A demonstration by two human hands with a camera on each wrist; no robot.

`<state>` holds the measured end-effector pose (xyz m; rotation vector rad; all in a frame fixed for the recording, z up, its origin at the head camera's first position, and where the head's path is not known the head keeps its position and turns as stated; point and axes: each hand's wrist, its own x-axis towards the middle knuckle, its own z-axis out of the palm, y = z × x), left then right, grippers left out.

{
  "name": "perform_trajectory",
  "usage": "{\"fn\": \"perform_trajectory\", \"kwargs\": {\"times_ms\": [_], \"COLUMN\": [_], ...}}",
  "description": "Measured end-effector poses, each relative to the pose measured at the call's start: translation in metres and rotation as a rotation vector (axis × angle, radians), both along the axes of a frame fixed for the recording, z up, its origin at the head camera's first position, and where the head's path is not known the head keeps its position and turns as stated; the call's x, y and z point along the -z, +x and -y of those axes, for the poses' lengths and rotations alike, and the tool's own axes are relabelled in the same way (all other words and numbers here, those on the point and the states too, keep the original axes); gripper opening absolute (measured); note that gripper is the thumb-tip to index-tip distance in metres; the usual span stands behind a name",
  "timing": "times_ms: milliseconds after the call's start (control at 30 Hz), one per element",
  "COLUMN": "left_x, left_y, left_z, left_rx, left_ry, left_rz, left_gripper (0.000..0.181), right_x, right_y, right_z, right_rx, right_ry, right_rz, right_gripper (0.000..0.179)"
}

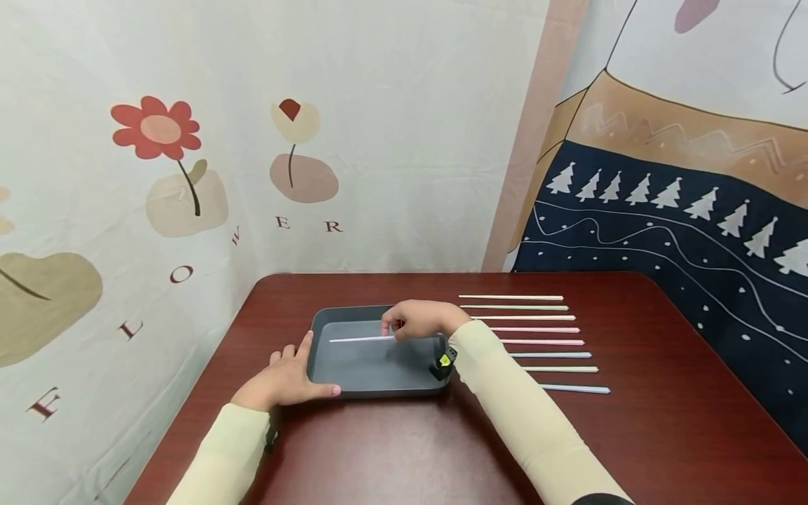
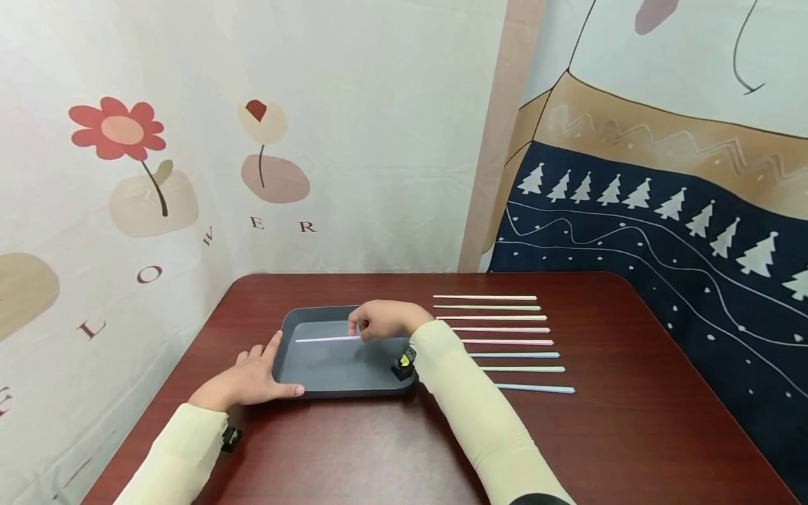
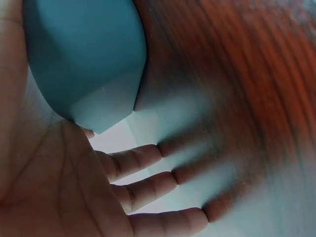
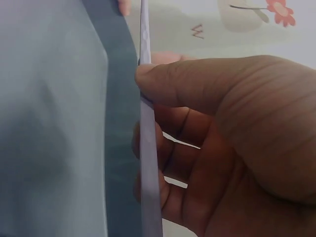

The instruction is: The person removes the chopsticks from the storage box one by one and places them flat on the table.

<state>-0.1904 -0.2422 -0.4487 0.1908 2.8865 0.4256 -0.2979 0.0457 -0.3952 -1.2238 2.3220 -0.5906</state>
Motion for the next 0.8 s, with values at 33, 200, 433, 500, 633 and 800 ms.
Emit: {"fn": "perform_trajectory", "kwargs": {"times_ms": [33, 200, 433, 500, 633, 800], "left_x": [0.0, 0.0, 0.001, 0.0, -0.002, -0.005], "left_y": [0.0, -0.001, -0.001, -0.001, 0.0, 0.001], "left_z": [0.001, 0.002, 0.002, 0.002, 0.001, 0.0], "left_rx": [0.001, 0.012, 0.01, 0.01, 0.017, 0.02], "left_ry": [0.001, 0.003, 0.009, 0.011, 0.013, 0.014], "left_rz": [-0.002, -0.007, 0.001, -0.001, -0.005, 0.0], "left_gripper": [0.143, 0.143, 0.142, 0.142, 0.141, 0.14], "right_x": [0.001, 0.006, 0.012, 0.012, 0.011, 0.012], "right_y": [0.0, 0.004, 0.016, 0.021, 0.027, 0.032], "right_z": [-0.004, -0.027, -0.06, -0.069, -0.086, -0.108], "right_rx": [0.005, 0.05, 0.153, 0.175, 0.184, 0.188], "right_ry": [-0.003, -0.031, -0.073, -0.082, -0.104, -0.14], "right_rz": [-0.001, 0.007, 0.059, 0.055, 0.037, 0.035], "right_gripper": [0.018, 0.018, 0.016, 0.015, 0.015, 0.014]}}
